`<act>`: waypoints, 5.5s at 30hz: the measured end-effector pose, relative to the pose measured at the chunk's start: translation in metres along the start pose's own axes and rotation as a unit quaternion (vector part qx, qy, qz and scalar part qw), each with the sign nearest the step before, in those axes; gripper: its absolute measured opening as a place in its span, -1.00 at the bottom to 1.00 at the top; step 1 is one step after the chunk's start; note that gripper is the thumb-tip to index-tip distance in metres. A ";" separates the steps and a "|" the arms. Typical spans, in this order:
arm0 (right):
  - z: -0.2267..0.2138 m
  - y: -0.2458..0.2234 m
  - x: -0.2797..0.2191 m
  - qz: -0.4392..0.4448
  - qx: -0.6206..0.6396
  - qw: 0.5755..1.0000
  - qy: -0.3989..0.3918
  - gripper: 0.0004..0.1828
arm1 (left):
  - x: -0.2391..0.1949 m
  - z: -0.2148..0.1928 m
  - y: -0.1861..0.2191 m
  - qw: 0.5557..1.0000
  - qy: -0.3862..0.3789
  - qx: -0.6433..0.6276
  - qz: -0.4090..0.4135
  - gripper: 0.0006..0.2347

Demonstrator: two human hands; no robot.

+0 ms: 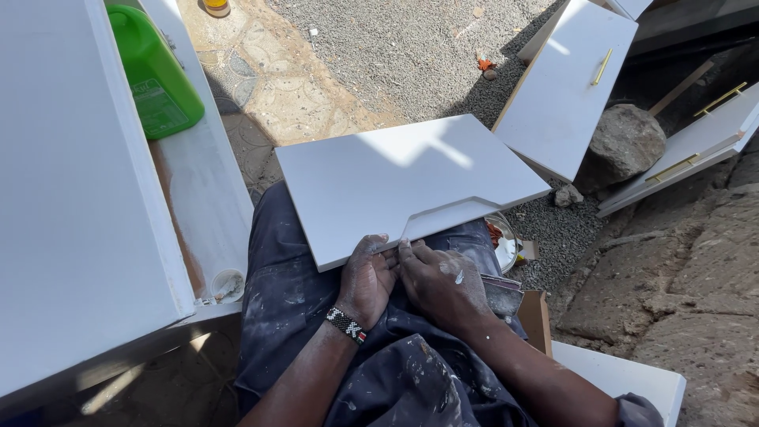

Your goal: The person sands a white rectangular wooden board using a sanding block. They work on the edges and the main surface while the board rests on their lap. The person then moves the board to a nearby table to continue sanding.

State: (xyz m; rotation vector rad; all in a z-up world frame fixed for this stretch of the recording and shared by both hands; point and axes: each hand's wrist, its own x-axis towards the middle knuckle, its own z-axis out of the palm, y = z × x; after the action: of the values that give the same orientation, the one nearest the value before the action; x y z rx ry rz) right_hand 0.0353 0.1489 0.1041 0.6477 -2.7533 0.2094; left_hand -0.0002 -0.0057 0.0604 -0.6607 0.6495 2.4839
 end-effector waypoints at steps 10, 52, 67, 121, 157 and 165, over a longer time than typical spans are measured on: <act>-0.002 0.010 -0.001 -0.028 0.036 0.999 0.010 -0.85 | 0.037 -0.043 -0.021 1.000 0.001 0.005 -0.005 -0.85; -0.015 0.062 0.071 0.506 0.246 0.792 -0.238 -0.54 | 0.034 -0.037 -0.020 1.000 -0.019 -0.003 -0.017 -0.61; -0.019 0.055 0.081 0.512 0.194 0.813 -0.198 -0.75 | 0.030 -0.032 -0.025 0.998 -0.045 0.037 -0.009 -0.57; 0.026 0.076 -0.004 0.090 0.016 0.995 -0.030 -0.74 | 0.030 -0.033 -0.023 1.000 -0.017 0.015 -0.020 -0.61; -0.010 0.041 0.036 0.130 -0.019 0.978 -0.165 -0.85 | 0.040 -0.037 -0.029 0.999 -0.021 0.018 -0.016 -0.64; -0.031 0.028 0.053 0.124 -0.036 0.972 -0.195 -0.92 | 0.041 -0.037 -0.031 0.999 -0.024 0.023 -0.016 -0.64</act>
State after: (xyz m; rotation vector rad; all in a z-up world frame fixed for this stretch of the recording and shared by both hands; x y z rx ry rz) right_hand -0.0144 0.1585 0.1487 0.3518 -3.2027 0.0347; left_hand -0.0023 0.0113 0.0000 -0.5885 0.6707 2.4401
